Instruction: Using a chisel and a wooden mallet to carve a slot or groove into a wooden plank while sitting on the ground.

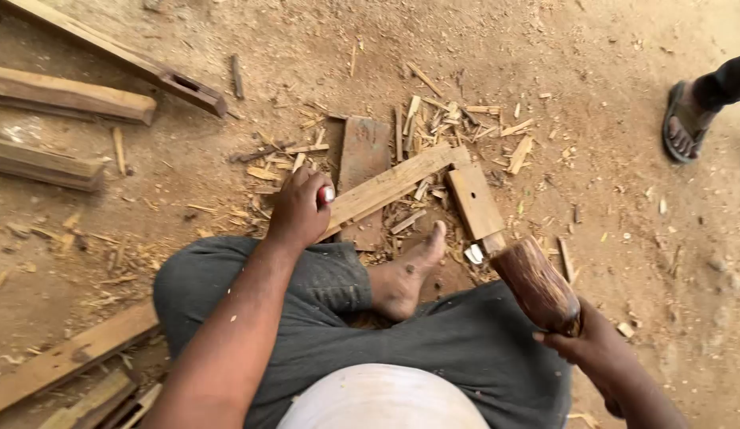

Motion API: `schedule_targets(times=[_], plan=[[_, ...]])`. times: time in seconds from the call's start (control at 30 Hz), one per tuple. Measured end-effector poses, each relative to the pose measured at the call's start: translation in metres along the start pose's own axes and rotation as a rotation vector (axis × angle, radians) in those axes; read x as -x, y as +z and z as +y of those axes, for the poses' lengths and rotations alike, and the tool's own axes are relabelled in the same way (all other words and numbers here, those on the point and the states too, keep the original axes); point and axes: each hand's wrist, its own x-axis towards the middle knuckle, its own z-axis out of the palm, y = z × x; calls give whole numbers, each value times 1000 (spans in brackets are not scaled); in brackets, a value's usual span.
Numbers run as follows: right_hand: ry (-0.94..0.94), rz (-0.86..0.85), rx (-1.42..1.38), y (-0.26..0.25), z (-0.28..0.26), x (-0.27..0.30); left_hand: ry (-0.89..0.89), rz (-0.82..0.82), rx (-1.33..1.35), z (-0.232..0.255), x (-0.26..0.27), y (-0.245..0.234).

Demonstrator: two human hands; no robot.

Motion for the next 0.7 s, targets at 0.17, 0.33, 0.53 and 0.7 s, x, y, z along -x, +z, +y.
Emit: schedule_targets(times=[0.17, 0.33, 0.53, 0.7], plan=[[-20, 76, -191, 19, 68, -36, -70, -200, -193, -21, 6, 51], [-147, 167, -367, 23, 74, -51, -178, -369, -289, -13, 11, 74], [-114, 85, -582, 0, 49, -82, -214, -721, -609, -8, -29, 94], [-148, -114, -354, -7, 39, -67, -282, -1061, -622, -20, -39, 92]])
